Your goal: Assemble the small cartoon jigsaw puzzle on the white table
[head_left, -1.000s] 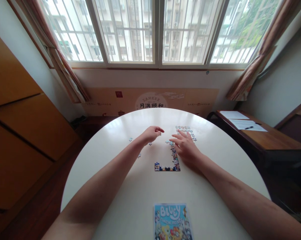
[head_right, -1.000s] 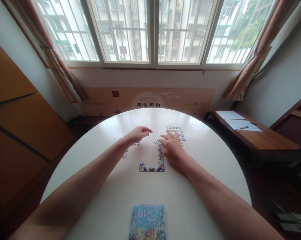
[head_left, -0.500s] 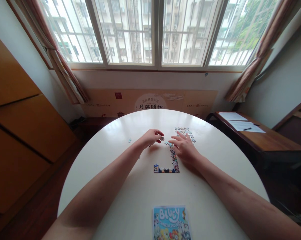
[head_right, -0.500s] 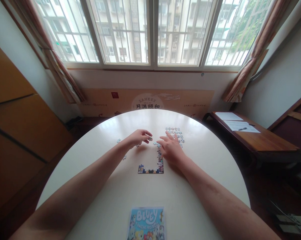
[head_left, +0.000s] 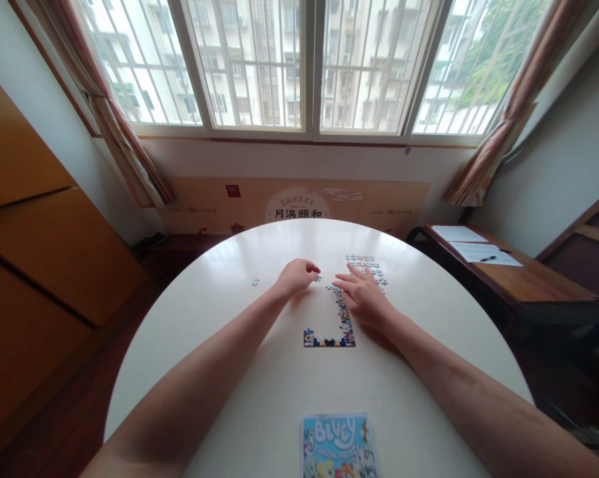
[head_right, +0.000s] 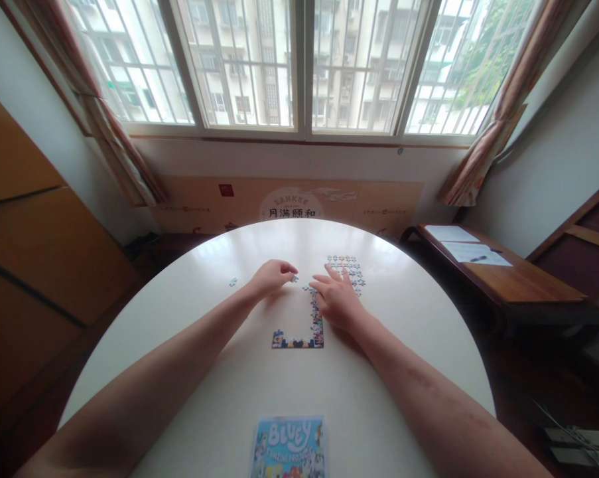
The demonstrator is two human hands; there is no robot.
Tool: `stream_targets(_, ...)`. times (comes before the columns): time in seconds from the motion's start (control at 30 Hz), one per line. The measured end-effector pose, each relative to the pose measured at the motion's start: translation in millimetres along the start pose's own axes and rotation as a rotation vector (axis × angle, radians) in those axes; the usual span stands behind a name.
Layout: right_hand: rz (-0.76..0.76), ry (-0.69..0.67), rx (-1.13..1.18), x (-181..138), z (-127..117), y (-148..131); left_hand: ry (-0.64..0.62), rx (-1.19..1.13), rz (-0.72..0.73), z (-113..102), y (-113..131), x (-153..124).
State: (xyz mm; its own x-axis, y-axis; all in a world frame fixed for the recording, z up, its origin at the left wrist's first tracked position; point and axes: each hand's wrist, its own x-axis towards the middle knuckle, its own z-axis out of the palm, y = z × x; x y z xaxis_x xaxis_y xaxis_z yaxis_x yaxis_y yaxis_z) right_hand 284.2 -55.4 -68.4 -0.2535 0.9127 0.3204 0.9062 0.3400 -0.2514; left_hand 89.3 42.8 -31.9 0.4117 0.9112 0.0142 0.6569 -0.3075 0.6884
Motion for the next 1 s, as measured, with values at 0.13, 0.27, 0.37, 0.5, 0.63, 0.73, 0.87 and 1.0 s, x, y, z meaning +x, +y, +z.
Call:
stream_targets(0.13, -0.001, -0.016, -0.002, 1, 1, -2, 0.003, 0.079, 0.005, 5, 4, -3)
stream_targets(0.27, 0.014, -0.037, -0.011, 1, 0, -4, 0.008, 0.135, 0.007, 10, 7, -7)
stream_targets(0.37, 0.02, -0.045, -0.013, 2, -1, -5, 0.019, 0.172, 0.007, 12, 9, -8)
stream_targets(0.5, 0.015, -0.048, -0.022, 2, -2, -7, 0.038, 0.251, 0.015, 15, 10, -9)
stream_targets(0.63, 0.01, -0.044, -0.019, 2, -2, -8, 0.041, 0.334, 0.032, 17, 11, -10)
stream_targets(0.73, 0.004, -0.04, -0.023, 2, -2, -8, 0.049, 0.378, 0.049, 19, 12, -11)
stream_targets(0.87, -0.007, -0.046, -0.032, 3, -1, -6, 0.059, 0.405, 0.05, 20, 15, -12)
stream_targets(1.0, -0.004, -0.041, -0.037, 3, 1, -5, 0.061, 0.459, 0.051, 21, 17, -12)
